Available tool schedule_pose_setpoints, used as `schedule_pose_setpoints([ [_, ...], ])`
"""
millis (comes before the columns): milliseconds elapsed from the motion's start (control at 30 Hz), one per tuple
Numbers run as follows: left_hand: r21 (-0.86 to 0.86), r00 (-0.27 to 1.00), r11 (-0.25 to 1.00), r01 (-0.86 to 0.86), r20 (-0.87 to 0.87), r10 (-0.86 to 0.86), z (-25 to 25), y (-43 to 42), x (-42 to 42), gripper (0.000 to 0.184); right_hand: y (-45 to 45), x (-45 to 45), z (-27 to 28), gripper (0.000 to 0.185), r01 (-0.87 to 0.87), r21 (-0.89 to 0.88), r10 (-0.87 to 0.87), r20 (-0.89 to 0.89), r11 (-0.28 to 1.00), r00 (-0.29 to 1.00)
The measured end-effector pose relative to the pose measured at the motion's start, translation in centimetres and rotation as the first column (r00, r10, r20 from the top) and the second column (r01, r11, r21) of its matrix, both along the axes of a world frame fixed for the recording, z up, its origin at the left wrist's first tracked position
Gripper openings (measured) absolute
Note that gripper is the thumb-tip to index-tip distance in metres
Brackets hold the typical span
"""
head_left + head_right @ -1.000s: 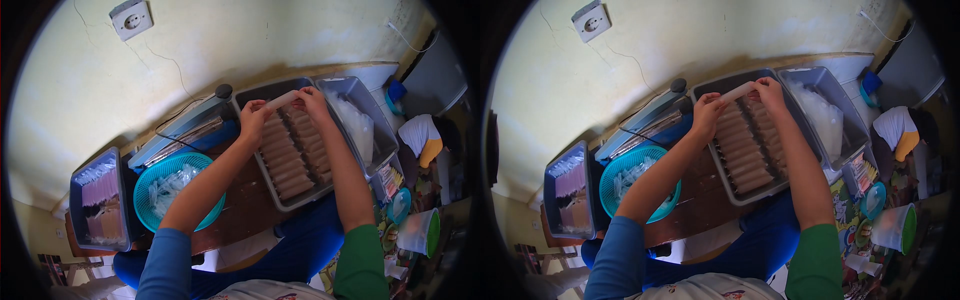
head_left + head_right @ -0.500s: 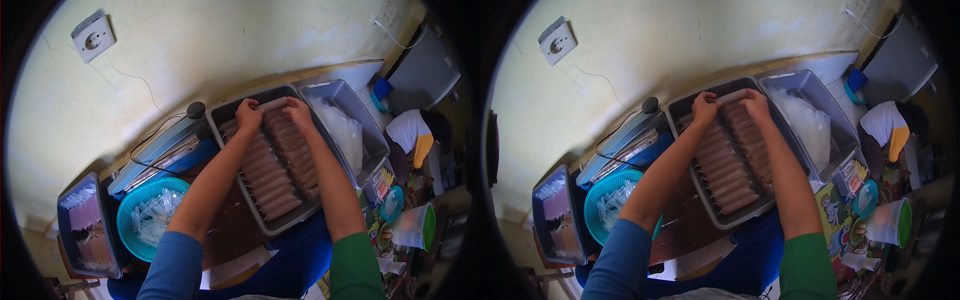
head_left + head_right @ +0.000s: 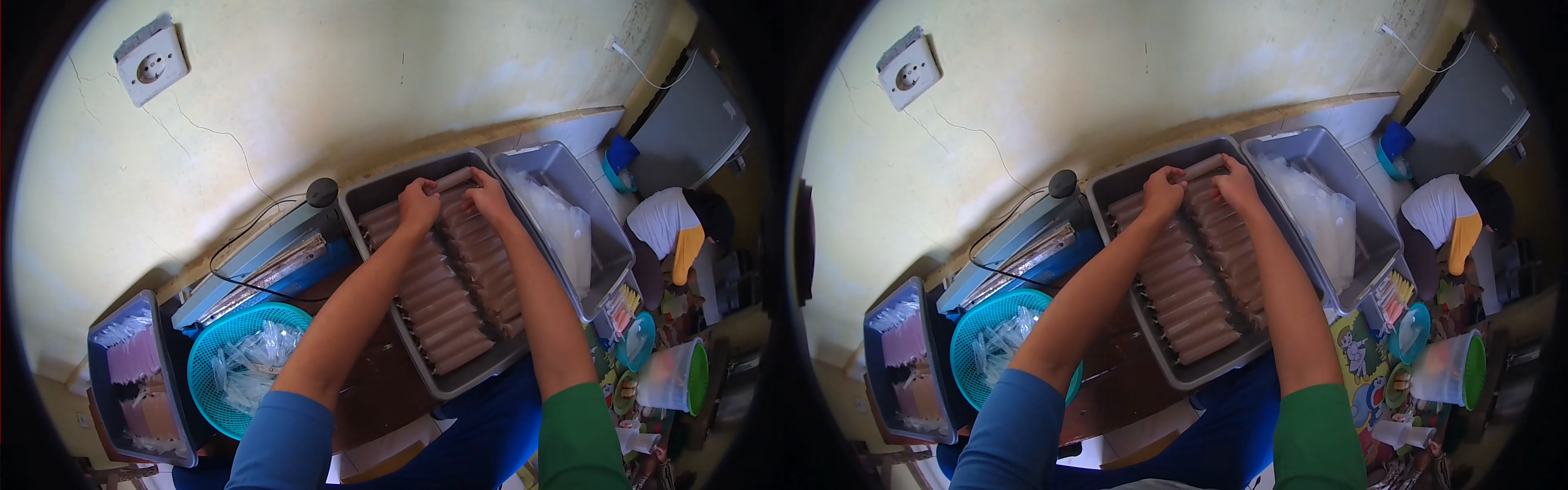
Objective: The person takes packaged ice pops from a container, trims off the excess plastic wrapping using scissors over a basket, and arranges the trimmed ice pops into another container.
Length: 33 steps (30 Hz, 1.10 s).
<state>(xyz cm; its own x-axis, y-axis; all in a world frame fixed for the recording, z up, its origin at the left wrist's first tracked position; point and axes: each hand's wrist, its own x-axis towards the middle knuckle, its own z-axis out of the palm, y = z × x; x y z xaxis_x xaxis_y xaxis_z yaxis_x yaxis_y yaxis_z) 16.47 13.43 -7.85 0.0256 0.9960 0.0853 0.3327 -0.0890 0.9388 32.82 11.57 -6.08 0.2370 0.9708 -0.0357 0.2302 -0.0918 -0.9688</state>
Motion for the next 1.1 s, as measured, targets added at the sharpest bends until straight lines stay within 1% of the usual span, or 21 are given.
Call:
schedule_pose_setpoints([
  [33, -0.002, 1.000, 1.000, 0.002, 0.000, -0.002, 0.0, -0.1, 0.0, 0.025, -0.1, 0.1, 0.0, 0.068, -0.003, -0.015, 0.003, 0.004, 1.000, 1.000],
  [67, -0.001, 0.998, 0.999, 0.037, -0.042, -0.037, 0.0, -0.1, 0.0, 0.028, -0.2, 0.2, -0.1, 0.068, -0.002, -0.016, 0.002, 0.004, 1.000, 1.000],
  [100, -0.001, 0.994, 0.998, 0.071, -0.084, -0.070, -0.3, -0.1, 0.0, 0.031, -0.2, 0.2, -0.2, 0.067, 0.024, 0.003, -0.024, 0.011, 1.000, 1.000],
  [133, -0.001, 0.994, 0.998, 0.070, -0.083, -0.069, -0.5, 0.0, 0.0, 0.031, -0.2, 0.2, -0.2, 0.065, 0.050, 0.024, -0.050, 0.018, 0.998, 0.999],
  [200, 0.113, 0.992, 0.991, 0.074, -0.110, -0.061, -0.8, -0.3, 0.0, 0.038, -0.2, 0.4, -0.2, 0.062, 0.054, 0.020, -0.055, 0.041, 0.998, 0.998],
  [267, 0.100, 0.993, 0.993, 0.062, -0.107, -0.051, -0.8, -0.6, 0.0, 0.037, -0.2, 0.6, -0.3, 0.058, 0.059, 0.014, -0.059, 0.062, 0.998, 0.996],
  [333, 0.088, 0.993, 0.995, 0.053, -0.106, -0.043, -0.1, -1.0, -0.2, 0.037, -0.2, 0.9, -0.3, 0.052, 0.074, 0.012, -0.075, 0.132, 0.997, 0.988],
  [400, 0.178, 0.980, 0.984, 0.016, -0.197, 0.019, 0.5, -1.4, -0.7, 0.032, -0.3, 1.0, -0.4, 0.051, 0.079, 0.021, -0.081, 0.152, 0.997, 0.985],
  [433, 0.177, 0.980, 0.984, 0.018, -0.198, 0.018, 0.8, -1.5, -0.9, 0.032, -0.4, 0.9, -0.3, 0.050, 0.081, 0.032, -0.085, 0.174, 0.996, 0.981],
  [500, 0.165, 0.918, 0.986, 0.033, -0.395, 0.036, 1.5, -1.6, -1.2, 0.034, -0.6, 0.8, 0.0, 0.051, 0.070, 0.017, -0.072, 0.193, 0.997, 0.979],
  [533, 0.164, 0.918, 0.986, 0.032, -0.396, 0.036, 1.8, -1.8, -1.3, 0.034, -0.7, 0.7, 0.2, 0.051, 0.058, 0.003, -0.058, 0.212, 0.998, 0.976],
  [567, 0.130, 0.878, 0.990, 0.054, -0.479, 0.015, 2.2, -2.0, -1.3, 0.034, -0.7, 0.6, 0.2, 0.051, 0.058, 0.003, -0.057, 0.212, 0.998, 0.976],
  [600, 0.094, 0.830, 0.993, 0.074, -0.557, -0.009, 2.2, -2.0, -1.2, 0.034, -0.5, 0.6, 0.2, 0.051, 0.023, -0.017, -0.019, 0.212, 1.000, 0.977],
  [633, 0.093, 0.830, 0.993, 0.074, -0.558, -0.010, 2.2, -2.0, -1.3, 0.034, -0.5, 0.5, 0.1, 0.051, -0.012, -0.038, 0.020, 0.211, 0.999, 0.977],
  [733, 0.068, 0.819, 0.991, 0.115, -0.570, -0.056, 2.2, -1.9, -1.3, 0.037, -0.3, 0.4, 0.1, 0.052, -0.034, -0.091, 0.051, 0.194, 0.995, 0.980],
  [800, 0.029, 0.821, 0.989, 0.143, -0.562, -0.102, 2.1, -1.9, -1.3, 0.039, -0.3, 0.4, 0.0, 0.053, -0.044, -0.081, 0.059, 0.194, 0.996, 0.979],
  [867, 0.033, 0.818, 0.988, 0.148, -0.565, -0.104, 2.1, -2.0, -1.3, 0.040, -0.3, 0.3, -0.4, 0.055, -0.056, -0.070, 0.069, 0.193, 0.996, 0.979],
  [933, 0.040, 0.816, 0.987, 0.153, -0.568, -0.103, 1.9, -2.0, -1.1, 0.041, -0.3, 0.0, -0.5, 0.057, -0.004, -0.014, 0.006, 0.187, 1.000, 0.982],
  [1033, 0.059, 0.783, 0.985, 0.163, -0.615, -0.093, 1.7, -2.0, -1.0, 0.041, -0.5, -0.1, -0.2, 0.057, -0.010, -0.051, 0.018, 0.173, 0.999, 0.985],
  [1100, 0.033, 0.759, 0.979, 0.199, -0.637, -0.132, 1.6, -1.8, -1.1, 0.041, -0.4, 0.0, 0.1, 0.057, -0.035, -0.083, 0.048, 0.149, 0.996, 0.988],
])
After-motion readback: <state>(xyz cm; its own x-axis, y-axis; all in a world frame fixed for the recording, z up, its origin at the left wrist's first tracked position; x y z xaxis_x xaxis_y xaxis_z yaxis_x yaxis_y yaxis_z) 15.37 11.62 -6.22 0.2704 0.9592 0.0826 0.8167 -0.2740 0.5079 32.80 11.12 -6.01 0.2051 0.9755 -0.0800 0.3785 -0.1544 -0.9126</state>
